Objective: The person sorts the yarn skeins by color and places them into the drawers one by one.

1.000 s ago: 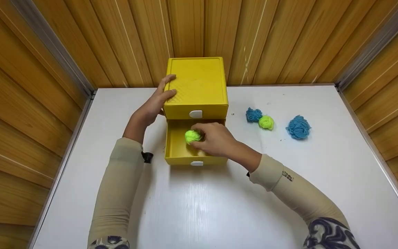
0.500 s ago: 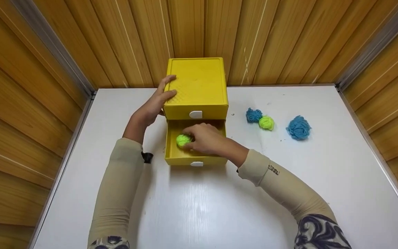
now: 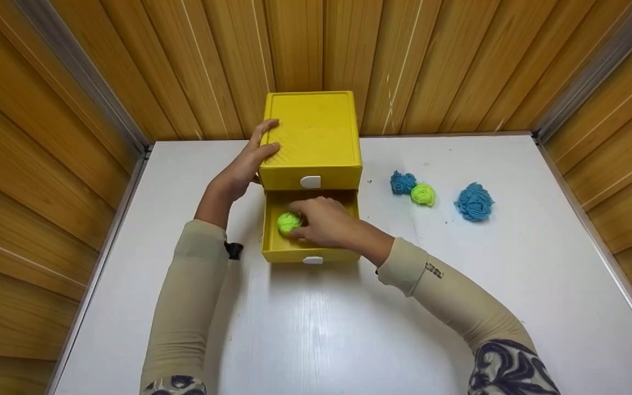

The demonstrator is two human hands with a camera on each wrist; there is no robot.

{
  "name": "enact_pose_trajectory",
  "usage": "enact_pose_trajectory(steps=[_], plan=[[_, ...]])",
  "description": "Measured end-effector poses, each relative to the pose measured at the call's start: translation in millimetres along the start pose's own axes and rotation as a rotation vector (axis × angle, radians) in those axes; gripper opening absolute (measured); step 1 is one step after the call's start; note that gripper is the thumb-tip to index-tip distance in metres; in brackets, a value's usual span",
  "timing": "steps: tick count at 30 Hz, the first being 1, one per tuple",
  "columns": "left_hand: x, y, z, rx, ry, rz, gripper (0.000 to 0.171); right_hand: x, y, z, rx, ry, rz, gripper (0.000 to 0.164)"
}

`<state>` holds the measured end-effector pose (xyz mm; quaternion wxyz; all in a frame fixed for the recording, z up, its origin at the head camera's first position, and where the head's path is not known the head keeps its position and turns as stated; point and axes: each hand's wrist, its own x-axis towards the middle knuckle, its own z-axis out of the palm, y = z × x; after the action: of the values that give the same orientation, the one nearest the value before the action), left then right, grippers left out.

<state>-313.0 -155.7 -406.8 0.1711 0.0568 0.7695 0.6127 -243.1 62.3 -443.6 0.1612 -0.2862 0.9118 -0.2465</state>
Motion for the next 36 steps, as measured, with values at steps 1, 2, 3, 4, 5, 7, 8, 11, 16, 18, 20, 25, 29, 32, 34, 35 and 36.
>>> enact_pose_trajectory(steps=[1,2,3,4,5,7,8,11,16,18,20,25,29,32,34,35,36], plan=[[0.0,0.3,0.1,0.0,-0.001,0.0,0.058,-1.0,0.2,-0.6,0.002,-0.001,0.005,0.054],[0.1,0.6,0.1,0.0,-0.002,0.0,0.058,-2.1,0.5,-1.2,0.001,-0.001,0.009,0.056],[0.2,0.7,0.0,0.001,-0.003,0.0,0.058,-3.2,0.8,-1.9,-0.001,0.001,0.014,0.057],[0.3,0.7,-0.3,0.0,-0.004,-0.001,0.058,-4.5,1.1,-2.6,0.0,0.002,0.017,0.057],[0.5,0.7,-0.5,0.0,-0.003,-0.001,0.058,-5.8,1.4,-3.2,-0.003,0.007,0.019,0.057],[0.8,0.7,-1.0,0.002,-0.004,-0.001,0.058,-9.1,1.7,-4.5,-0.019,0.027,0.014,0.056],[0.9,0.7,-1.1,0.003,-0.004,-0.001,0.058,-11.1,1.9,-5.3,-0.033,0.041,0.007,0.056],[1.1,1.2,-0.9,0.004,-0.005,0.002,0.059,-18.8,2.7,-8.5,-0.071,0.08,-0.009,0.054],[1.4,1.9,-1.0,0.0,-0.006,0.004,0.059,-37.7,8.2,-18.5,-0.113,0.149,-0.021,0.053],[1.8,2.1,-1.4,-0.001,-0.008,0.0,0.059,-47.1,13.0,-23.8,-0.117,0.194,-0.026,0.052],[2.0,1.9,-1.9,0.0,-0.009,-0.006,0.059,-56.8,19.5,-28.9,-0.102,0.255,-0.036,0.049],[1.7,1.4,-2.8,0.003,-0.007,-0.022,0.058,-81.6,40.9,-39.7,-0.026,0.442,-0.093,0.042],[1.7,2.0,-1.7,0.004,-0.009,-0.017,0.059,-101.6,58.4,-46.9,-0.019,0.548,-0.087,0.039],[1.4,1.8,-1.0,0.007,-0.006,-0.018,0.059,-114.4,72.3,-50.9,-0.019,0.572,-0.03,0.039],[1.2,1.2,-1.1,0.007,-0.005,-0.022,0.06,-121.1,83.0,-52.7,-0.003,0.579,0.003,0.038],[1.1,0.9,-1.2,0.007,-0.006,-0.023,0.06,-123.9,88.6,-53.4,0.005,0.583,0.022,0.038],[1.0,0.7,-1.1,0.006,-0.006,-0.023,0.06,-126.3,94.5,-53.8,0.014,0.587,0.039,0.037]])
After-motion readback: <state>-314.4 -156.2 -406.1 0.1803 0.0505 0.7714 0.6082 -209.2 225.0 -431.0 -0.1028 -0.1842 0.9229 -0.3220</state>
